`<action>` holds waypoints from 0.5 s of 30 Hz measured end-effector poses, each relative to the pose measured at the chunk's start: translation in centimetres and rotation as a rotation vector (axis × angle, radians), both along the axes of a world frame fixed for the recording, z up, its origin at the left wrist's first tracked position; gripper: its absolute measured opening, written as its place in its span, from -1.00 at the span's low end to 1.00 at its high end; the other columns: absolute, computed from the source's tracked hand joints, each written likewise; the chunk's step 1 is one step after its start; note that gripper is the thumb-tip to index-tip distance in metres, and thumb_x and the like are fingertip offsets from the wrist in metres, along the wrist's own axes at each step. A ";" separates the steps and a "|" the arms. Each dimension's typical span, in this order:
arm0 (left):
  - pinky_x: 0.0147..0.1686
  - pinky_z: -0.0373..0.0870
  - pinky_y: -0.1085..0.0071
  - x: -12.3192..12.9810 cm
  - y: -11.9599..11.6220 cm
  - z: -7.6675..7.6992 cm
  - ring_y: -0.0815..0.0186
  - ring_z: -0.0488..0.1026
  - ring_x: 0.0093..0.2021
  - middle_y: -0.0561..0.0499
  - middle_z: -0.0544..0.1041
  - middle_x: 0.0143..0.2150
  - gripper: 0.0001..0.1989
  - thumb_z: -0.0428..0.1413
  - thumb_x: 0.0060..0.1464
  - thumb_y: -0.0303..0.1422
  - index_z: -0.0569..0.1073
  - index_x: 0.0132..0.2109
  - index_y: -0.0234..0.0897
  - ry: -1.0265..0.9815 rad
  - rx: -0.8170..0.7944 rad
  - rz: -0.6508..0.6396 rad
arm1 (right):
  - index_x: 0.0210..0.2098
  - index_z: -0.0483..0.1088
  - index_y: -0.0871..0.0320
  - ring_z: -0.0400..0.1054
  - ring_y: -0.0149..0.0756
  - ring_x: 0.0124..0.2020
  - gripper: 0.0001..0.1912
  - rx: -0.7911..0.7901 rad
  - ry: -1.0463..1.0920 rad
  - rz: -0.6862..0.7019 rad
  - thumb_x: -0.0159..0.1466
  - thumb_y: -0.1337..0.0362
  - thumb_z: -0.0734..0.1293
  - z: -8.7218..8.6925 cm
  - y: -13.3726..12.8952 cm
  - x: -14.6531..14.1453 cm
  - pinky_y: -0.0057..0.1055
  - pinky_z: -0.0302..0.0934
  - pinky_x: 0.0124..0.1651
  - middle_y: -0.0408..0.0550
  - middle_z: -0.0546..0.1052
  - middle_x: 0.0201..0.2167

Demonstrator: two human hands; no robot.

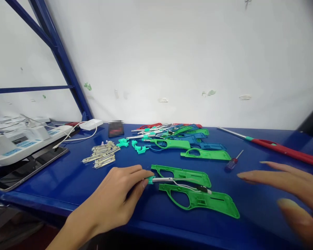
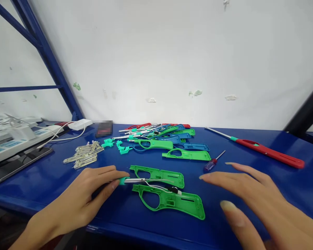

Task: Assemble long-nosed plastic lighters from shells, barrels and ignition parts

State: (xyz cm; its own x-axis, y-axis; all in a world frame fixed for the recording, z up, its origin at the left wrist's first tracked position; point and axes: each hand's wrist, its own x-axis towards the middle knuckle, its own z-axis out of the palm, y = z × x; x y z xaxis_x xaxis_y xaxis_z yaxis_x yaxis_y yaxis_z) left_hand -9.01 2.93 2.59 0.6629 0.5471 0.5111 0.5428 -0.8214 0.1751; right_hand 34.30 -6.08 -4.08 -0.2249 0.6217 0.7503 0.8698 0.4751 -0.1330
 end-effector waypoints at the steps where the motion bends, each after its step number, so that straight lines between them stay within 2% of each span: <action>1: -0.34 0.53 0.30 -0.1 0.2 -0.2 0.22 0.74 -0.30 0.06 0.76 -0.17 -0.65 0.00 0.63 -0.41 0.71 0.09 -0.12 -0.006 -0.012 0.010 | 0.49 0.52 -0.36 0.41 0.65 0.53 -0.39 -0.029 0.049 -0.080 0.47 0.04 0.39 -0.2 0.2 -0.7 0.57 0.55 0.27 -0.04 0.73 0.31; 2: -0.33 0.54 0.30 -0.3 0.4 -0.4 0.21 0.75 -0.28 0.05 0.78 -0.16 -0.65 0.01 0.63 -0.41 0.72 0.08 -0.12 -0.009 -0.018 0.015 | 0.44 0.54 -0.32 0.45 0.58 0.50 -0.48 -0.054 0.074 -0.117 0.53 0.04 0.32 -0.1 0.5 -1.5 0.54 0.57 0.27 -0.03 0.73 0.30; 3: -0.32 0.55 0.30 -0.4 0.5 -0.5 0.21 0.75 -0.28 0.05 0.78 -0.15 -0.64 0.01 0.62 -0.41 0.73 0.06 -0.12 -0.008 -0.024 0.018 | 0.39 0.57 -0.28 0.58 0.48 0.38 -0.54 -0.055 0.069 -0.109 0.57 0.05 0.29 0.1 0.7 -2.4 0.43 0.64 0.21 -0.04 0.75 0.26; 6: -0.28 0.56 0.29 -0.8 0.5 -0.9 0.20 0.75 -0.27 0.04 0.78 -0.17 -0.64 0.02 0.61 -0.42 0.74 0.04 -0.11 0.001 -0.030 0.020 | 0.37 0.57 -0.20 0.74 0.16 0.12 -0.60 -0.057 -0.004 -0.021 0.64 0.08 0.26 0.9 1.2 -4.5 0.11 0.74 0.12 -0.07 0.78 0.19; 12: -0.22 0.56 0.26 -1.2 0.1 -1.6 0.15 0.76 -0.19 0.03 0.76 -0.09 -0.77 0.12 0.66 -0.22 0.70 0.10 -0.08 0.042 0.011 0.088 | 0.36 0.55 -0.13 0.77 -0.01 0.08 -0.60 -0.093 -0.129 0.107 0.67 -0.09 0.33 1.1 1.3 -5.4 -0.15 0.75 0.05 -0.03 0.79 0.14; 15: -0.26 0.51 0.26 -1.0 0.0 -1.7 0.16 0.71 -0.24 0.05 0.70 -0.14 -0.77 0.10 0.69 -0.20 0.65 0.09 -0.07 0.075 0.000 0.097 | 0.33 0.56 -0.13 0.77 -0.07 0.08 -0.67 -0.109 -0.154 0.135 0.69 -0.01 0.32 0.7 1.3 -5.2 -0.20 0.75 0.10 -0.07 0.79 0.13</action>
